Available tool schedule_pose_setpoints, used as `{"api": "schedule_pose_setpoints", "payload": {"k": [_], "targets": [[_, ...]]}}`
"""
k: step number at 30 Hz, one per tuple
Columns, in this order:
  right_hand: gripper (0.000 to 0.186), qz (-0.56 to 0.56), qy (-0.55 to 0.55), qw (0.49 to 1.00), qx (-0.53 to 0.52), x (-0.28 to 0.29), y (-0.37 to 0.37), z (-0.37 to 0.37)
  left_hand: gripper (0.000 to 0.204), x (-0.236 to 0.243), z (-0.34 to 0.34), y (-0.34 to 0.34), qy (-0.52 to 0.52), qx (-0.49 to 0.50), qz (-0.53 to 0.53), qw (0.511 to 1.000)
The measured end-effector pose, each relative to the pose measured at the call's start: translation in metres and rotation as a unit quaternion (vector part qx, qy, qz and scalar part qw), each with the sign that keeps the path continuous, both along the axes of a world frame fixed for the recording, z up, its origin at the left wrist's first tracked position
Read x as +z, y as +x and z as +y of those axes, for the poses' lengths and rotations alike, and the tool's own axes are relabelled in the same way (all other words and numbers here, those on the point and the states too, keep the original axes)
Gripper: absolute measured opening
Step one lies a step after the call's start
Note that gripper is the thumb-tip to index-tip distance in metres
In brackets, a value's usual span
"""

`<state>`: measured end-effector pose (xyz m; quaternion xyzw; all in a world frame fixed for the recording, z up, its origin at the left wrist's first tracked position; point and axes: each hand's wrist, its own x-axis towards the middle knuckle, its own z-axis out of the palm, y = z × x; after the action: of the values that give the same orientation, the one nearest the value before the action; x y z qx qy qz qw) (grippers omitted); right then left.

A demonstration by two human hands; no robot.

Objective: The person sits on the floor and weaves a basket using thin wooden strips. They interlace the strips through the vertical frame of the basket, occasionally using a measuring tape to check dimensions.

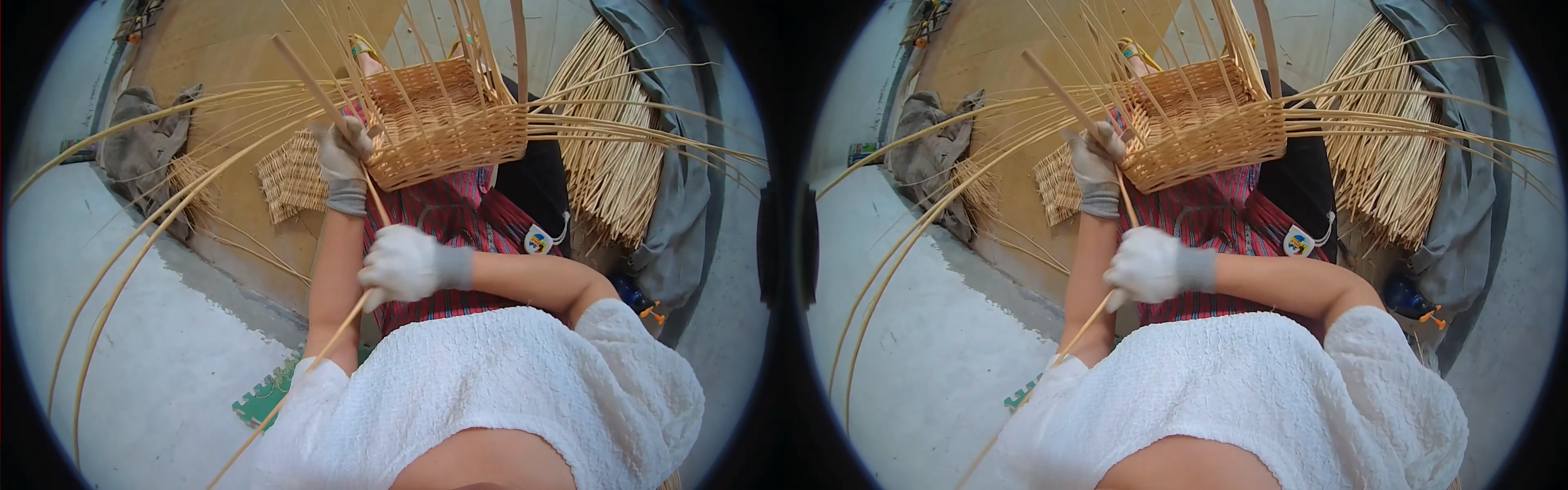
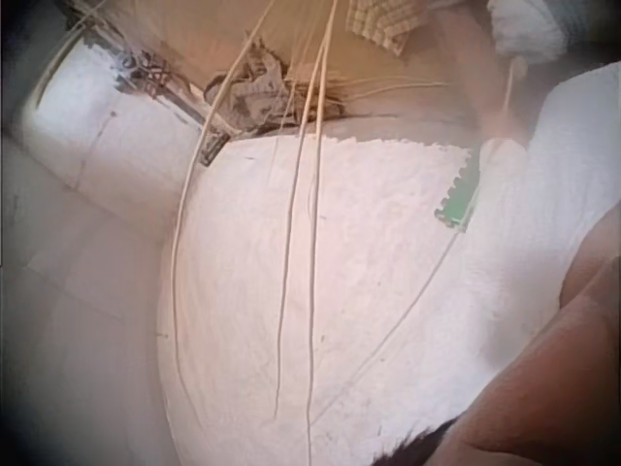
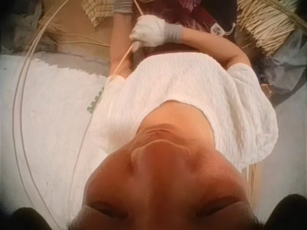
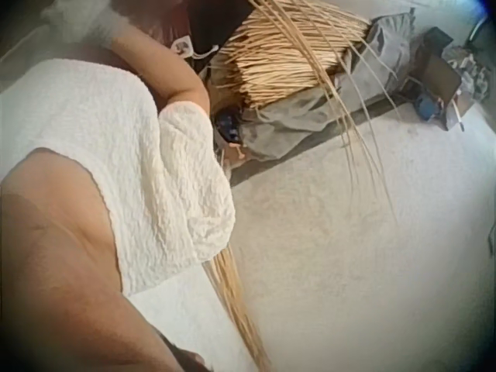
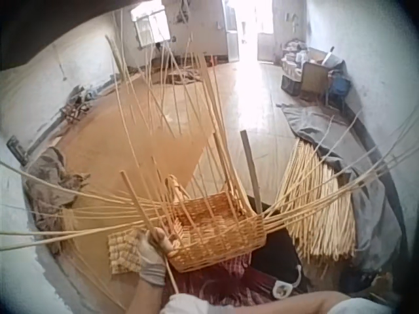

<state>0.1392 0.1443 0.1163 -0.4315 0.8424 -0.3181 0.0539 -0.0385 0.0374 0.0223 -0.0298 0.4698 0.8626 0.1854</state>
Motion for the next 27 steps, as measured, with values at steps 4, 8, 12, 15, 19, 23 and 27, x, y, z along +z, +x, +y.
{"api": "schedule_pose_setpoints", "payload": {"k": [4,8,12,15,19,23,27], "targets": [[0.025,-0.097,-0.5,0.827,-0.239,-0.08,-0.049,0.122,0.087,0.001,0.0,-0.009,0.103,-0.09,0.007,0.991],[0.02,-0.301,-0.68,0.631,-0.222,-0.074,-0.077,0.155,0.067,-0.002,-0.003,-0.002,0.075,-0.06,-0.001,0.995],[0.02,-0.27,-0.487,0.724,-0.407,-0.063,-0.053,0.171,0.026,0.0,-0.002,0.021,-0.17,-0.127,0.086,0.973],[0.017,-0.154,-0.397,0.761,-0.489,-0.065,-0.058,0.161,0.042,-0.001,0.001,0.025,-0.165,-0.116,0.077,0.976],[0.015,0.046,-0.294,0.807,-0.51,-0.058,-0.026,0.127,0.042,-0.013,0.005,0.031,-0.167,-0.07,0.082,0.98],[0.017,-0.008,-0.35,0.817,-0.458,-0.028,-0.018,0.112,0.036,-0.017,-0.003,0.023,-0.211,-0.09,0.159,0.96],[0.019,0.044,-0.276,0.888,-0.364,0.02,-0.116,0.094,0.023,-0.02,0.02,0.031,-0.107,0.033,0.068,0.991]]}}
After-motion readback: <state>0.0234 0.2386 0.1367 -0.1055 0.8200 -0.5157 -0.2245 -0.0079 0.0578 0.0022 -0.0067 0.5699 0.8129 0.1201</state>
